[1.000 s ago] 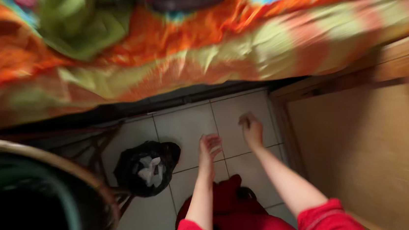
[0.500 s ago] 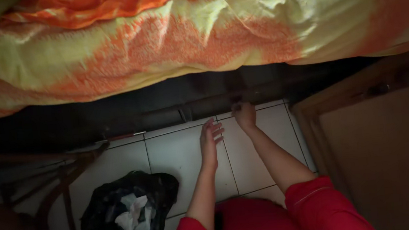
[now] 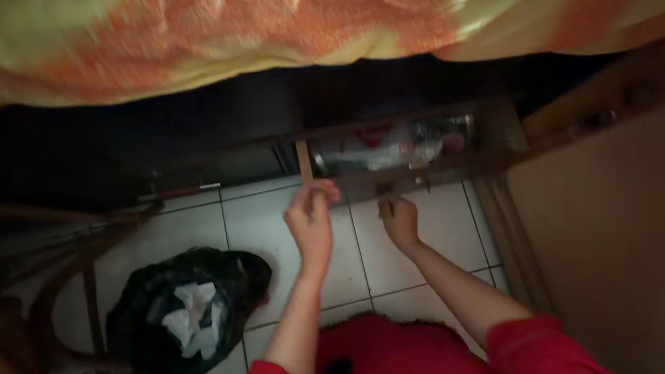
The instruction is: The person organizes items in a cluttered room. They pick up a tissue, open a drawer to retrieve a small plastic bag and a bottle, then place items into a drawer under the bed. They also handle a plastic bag from a bucket and place small boxes on a table.
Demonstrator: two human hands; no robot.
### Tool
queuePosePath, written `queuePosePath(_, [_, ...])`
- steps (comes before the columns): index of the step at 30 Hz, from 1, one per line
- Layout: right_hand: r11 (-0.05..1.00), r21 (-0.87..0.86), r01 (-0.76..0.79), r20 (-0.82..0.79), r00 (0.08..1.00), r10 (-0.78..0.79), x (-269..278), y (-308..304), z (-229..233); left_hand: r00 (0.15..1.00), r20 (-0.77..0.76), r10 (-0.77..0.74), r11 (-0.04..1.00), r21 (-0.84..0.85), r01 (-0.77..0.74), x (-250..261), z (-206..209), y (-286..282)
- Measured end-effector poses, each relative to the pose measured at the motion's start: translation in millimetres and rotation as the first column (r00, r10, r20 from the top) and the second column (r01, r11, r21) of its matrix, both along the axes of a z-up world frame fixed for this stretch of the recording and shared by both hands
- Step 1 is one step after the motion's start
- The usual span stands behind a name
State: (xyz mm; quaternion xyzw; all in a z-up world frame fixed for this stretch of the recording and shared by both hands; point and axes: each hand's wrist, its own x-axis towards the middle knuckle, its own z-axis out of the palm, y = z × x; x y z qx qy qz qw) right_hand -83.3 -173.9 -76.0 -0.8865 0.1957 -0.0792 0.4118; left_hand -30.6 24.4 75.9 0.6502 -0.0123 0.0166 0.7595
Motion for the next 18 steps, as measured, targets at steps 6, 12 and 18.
queuePosePath(6, [0.980, 0.180, -0.086, -0.188, 0.975, 0.120, -102.4, 9.8, 24.7, 0.960, -0.013, -0.281, 0.910, 0.316, 0.271, 12.2, 26.3, 17.4])
queuePosePath(12, [0.932, 0.284, -0.224, -0.391, 0.861, 0.326, -110.2, 1.5, 89.0, 0.866, 0.132, -0.482, 0.653, 0.712, 0.256, -13.1, 29.6, 26.3])
queuePosePath(18, [0.911, 0.068, -0.406, -0.044, 0.911, 0.409, -110.3, -41.3, 174.2, 0.909, 0.151, -0.387, 0.771, 0.593, 0.230, -0.9, 9.9, 22.2])
